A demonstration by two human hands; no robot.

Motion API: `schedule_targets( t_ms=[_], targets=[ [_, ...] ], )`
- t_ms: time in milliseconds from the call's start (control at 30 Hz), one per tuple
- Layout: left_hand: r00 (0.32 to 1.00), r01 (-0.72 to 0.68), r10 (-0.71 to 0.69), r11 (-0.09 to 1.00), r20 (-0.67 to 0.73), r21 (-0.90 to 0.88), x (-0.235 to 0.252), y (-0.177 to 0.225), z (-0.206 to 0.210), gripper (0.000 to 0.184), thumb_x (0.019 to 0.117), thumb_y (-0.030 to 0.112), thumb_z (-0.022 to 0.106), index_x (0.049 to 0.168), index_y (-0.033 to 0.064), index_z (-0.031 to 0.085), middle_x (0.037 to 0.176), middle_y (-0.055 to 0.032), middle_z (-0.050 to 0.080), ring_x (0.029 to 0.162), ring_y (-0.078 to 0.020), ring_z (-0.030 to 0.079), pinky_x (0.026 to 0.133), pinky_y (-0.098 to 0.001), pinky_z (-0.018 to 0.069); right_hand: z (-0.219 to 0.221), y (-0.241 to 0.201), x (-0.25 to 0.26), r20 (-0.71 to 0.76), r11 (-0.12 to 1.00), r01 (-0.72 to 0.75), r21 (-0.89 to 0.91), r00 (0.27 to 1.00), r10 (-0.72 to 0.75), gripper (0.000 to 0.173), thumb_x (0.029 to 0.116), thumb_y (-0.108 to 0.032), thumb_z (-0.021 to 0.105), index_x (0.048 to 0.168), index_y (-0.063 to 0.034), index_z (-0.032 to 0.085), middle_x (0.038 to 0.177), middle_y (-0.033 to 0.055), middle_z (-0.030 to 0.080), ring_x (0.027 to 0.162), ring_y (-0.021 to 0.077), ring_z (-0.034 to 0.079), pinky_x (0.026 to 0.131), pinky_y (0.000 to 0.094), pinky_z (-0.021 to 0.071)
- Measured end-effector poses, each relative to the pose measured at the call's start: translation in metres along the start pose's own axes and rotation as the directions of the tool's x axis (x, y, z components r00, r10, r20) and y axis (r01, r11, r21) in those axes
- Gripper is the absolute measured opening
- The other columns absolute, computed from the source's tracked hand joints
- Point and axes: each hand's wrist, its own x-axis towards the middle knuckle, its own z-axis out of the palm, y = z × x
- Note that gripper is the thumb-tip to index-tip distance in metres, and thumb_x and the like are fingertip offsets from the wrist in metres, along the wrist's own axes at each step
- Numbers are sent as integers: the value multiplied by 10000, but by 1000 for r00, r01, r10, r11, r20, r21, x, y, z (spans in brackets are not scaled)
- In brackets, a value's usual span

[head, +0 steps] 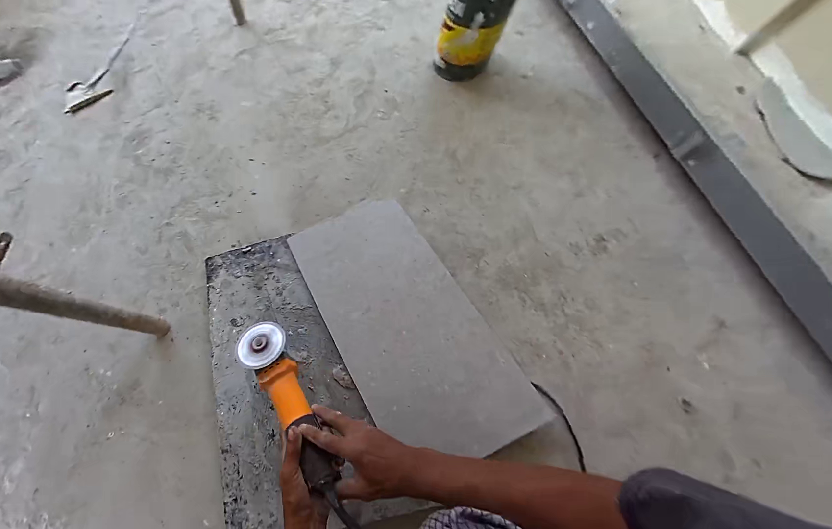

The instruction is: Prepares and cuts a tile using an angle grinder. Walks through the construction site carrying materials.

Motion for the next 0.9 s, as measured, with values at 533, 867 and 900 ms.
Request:
schedule_targets(
  t_ms=[533,867,900],
  targets=[
    [972,194,-173,973,157,-127,10,-8,-56,890,679,474,932,1309,38,478,933,-234,718,690,-336,738,575,-444,633,-78,72,-73,-372,862,-432,-265,870,322,685,966,-430,683,1528,-89,491,1573,146,478,1439,286,488,1162,500,443],
    [974,205,-179,959,139,-197,23,-13,-76,921,636,428,963,1298,23,467,929,-245,709,688,-344,734,569,-440,629,-185,148,-134,-596,516,-817,256,287,750,511,1013,-451,635,1144,39,697,1047,299,679,1007,463,638,899,688,460],
    [972,213,-187,955,139,-207,23,-14,-77,897,624,423,967,1266,15,490,927,-245,709,685,-340,734,566,-434,628,-188,156,-134,-555,514,-796,321,282,783,523,1024,-458,612,1080,55,696,1007,286,665,957,421,626,869,654,465]
  ],
)
